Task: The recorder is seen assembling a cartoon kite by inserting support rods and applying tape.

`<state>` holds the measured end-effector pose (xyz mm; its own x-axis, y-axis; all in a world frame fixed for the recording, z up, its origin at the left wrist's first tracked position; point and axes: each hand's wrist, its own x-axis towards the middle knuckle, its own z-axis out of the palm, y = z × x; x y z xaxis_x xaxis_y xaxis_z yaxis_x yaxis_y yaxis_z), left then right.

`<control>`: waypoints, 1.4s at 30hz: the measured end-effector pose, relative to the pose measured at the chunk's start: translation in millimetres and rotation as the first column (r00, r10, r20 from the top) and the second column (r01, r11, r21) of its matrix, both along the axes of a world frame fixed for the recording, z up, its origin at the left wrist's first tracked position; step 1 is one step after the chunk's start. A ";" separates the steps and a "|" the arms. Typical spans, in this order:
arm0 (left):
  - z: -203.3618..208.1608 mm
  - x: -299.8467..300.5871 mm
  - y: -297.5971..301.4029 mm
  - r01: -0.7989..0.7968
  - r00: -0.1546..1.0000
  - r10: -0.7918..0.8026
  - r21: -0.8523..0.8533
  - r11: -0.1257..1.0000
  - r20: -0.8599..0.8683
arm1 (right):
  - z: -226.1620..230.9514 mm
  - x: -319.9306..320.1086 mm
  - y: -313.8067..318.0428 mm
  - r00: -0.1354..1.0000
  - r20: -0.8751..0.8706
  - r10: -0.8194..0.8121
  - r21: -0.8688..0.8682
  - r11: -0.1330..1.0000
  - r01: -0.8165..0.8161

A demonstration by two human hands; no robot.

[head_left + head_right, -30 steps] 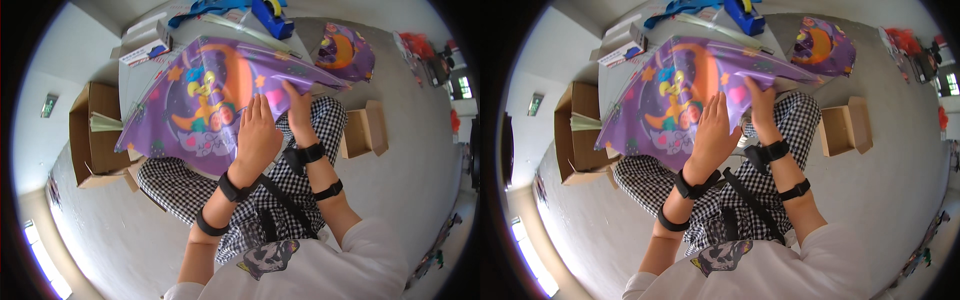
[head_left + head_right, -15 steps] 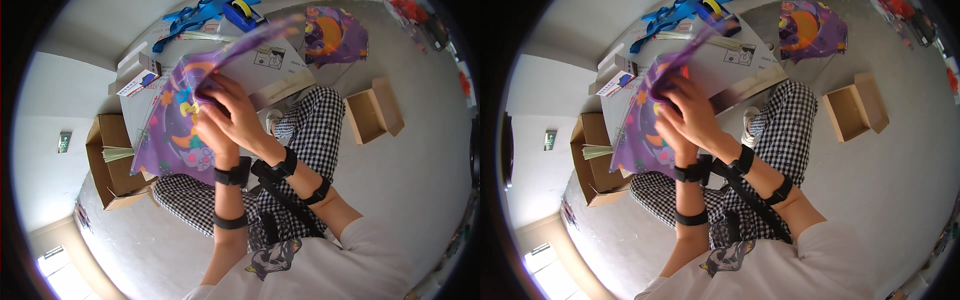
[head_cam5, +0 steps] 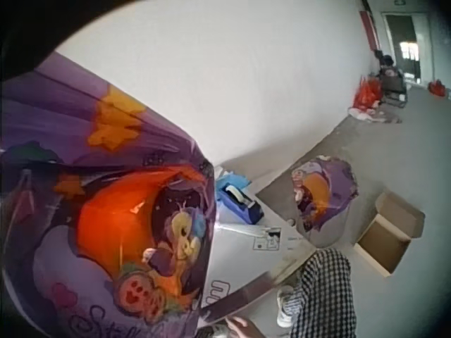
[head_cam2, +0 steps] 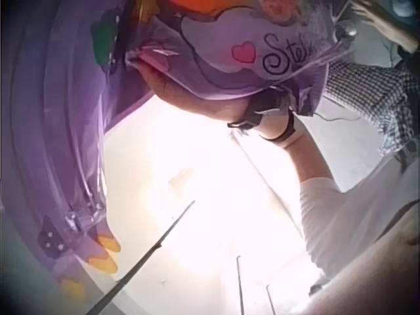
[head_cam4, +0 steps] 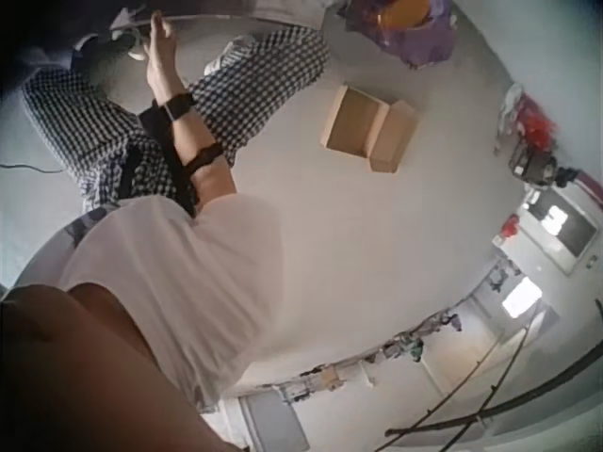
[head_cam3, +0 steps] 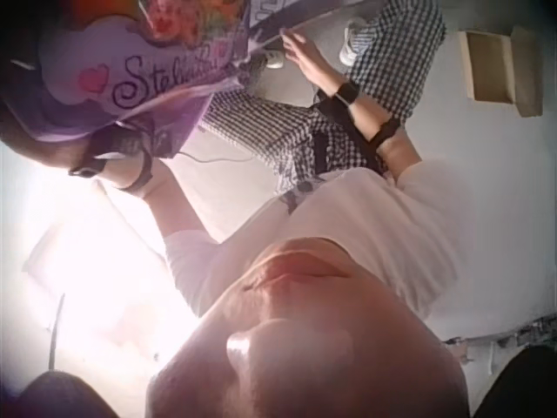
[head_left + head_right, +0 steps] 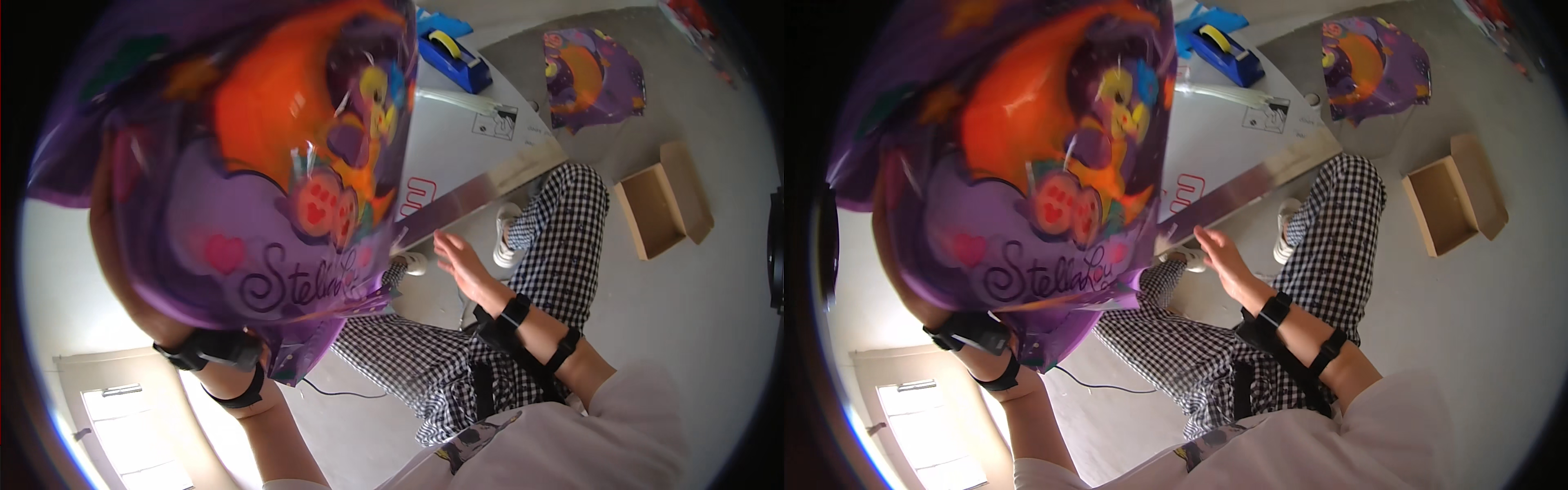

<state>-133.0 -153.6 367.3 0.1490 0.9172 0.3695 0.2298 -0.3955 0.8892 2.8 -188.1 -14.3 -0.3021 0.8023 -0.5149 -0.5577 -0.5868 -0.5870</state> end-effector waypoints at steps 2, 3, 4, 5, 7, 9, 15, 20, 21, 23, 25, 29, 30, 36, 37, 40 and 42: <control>-8.1 -4.2 -1.0 -0.155 0.790 0.455 0.584 0.797 -0.411 | 2.0 0.8 5.2 0.984 -0.180 0.004 -0.081 0.997 -0.019; -8.8 -16.7 6.4 -0.205 0.825 0.440 0.537 0.818 -0.354 | 0.4 6.6 10.2 0.985 -0.170 -0.010 -0.077 0.997 -0.003; -5.4 -36.1 11.9 -0.258 0.847 0.437 0.485 0.835 -0.302 | 11.6 12.5 17.2 0.953 -0.301 -0.030 0.001 0.999 0.032; -1.1 -56.4 19.7 -0.303 0.868 0.432 0.429 0.851 -0.245 | 19.1 19.1 27.6 0.904 -0.425 -0.043 0.075 0.994 0.082; 13.4 -95.3 16.3 -0.405 0.872 0.466 0.312 0.859 -0.152 | 32.5 21.2 48.6 0.842 -0.534 -0.072 0.141 0.975 0.172; -13.5 -113.6 14.7 -0.354 0.824 0.488 0.411 0.840 -0.287 | 48.9 29.3 65.6 0.745 -0.667 0.001 0.270 0.932 0.241; -171.6 -155.6 49.8 -0.066 0.818 0.268 -0.380 0.922 0.509 | 12.4 76.7 88.2 0.663 -0.710 -0.237 0.030 0.931 0.364; -302.5 -230.8 39.4 0.097 0.418 0.494 -0.578 0.810 0.762 | 0.5 99.3 88.3 0.814 -0.407 -0.414 0.184 0.836 0.517; -324.8 -239.5 33.1 0.188 0.397 0.478 -0.579 0.793 0.784 | -10.9 103.2 91.3 0.850 -0.266 -0.454 0.181 0.843 0.507; -359.3 -251.3 26.5 0.138 0.359 0.556 -0.632 0.763 0.750 | -21.3 100.6 94.9 0.876 -0.111 -0.470 0.182 0.857 0.483; -380.5 -237.7 20.8 -0.100 0.394 0.725 -0.758 0.645 0.565 | -27.0 102.8 94.0 0.870 -0.059 -0.489 0.137 0.860 0.492; -386.4 -249.0 9.9 -0.038 0.343 0.741 -0.780 0.625 0.577 | -19.5 97.1 92.4 0.900 -0.126 -0.418 0.106 0.896 0.431; -388.3 -251.5 10.1 -0.037 0.331 0.745 -0.781 0.623 0.579 | -21.3 98.7 97.0 0.905 -0.117 -0.409 0.109 0.900 0.421; -381.4 -256.3 30.0 -0.336 0.466 0.723 -0.654 0.678 0.510 | -22.2 115.6 113.7 0.811 0.112 -0.575 0.223 0.809 0.543; -381.9 -261.3 32.2 -0.375 0.515 0.697 -0.599 0.707 0.499 | -23.9 120.0 115.2 0.782 0.141 -0.607 0.307 0.778 0.548; -377.9 -256.2 46.4 -0.453 0.586 0.665 -0.493 0.743 0.464 | -35.7 152.4 120.7 0.795 0.105 -0.598 0.263 0.787 0.558; -366.9 -242.8 54.8 -0.475 0.544 0.646 -0.438 0.763 0.536 | -39.6 172.1 120.2 0.810 0.160 -0.565 0.266 0.815 0.516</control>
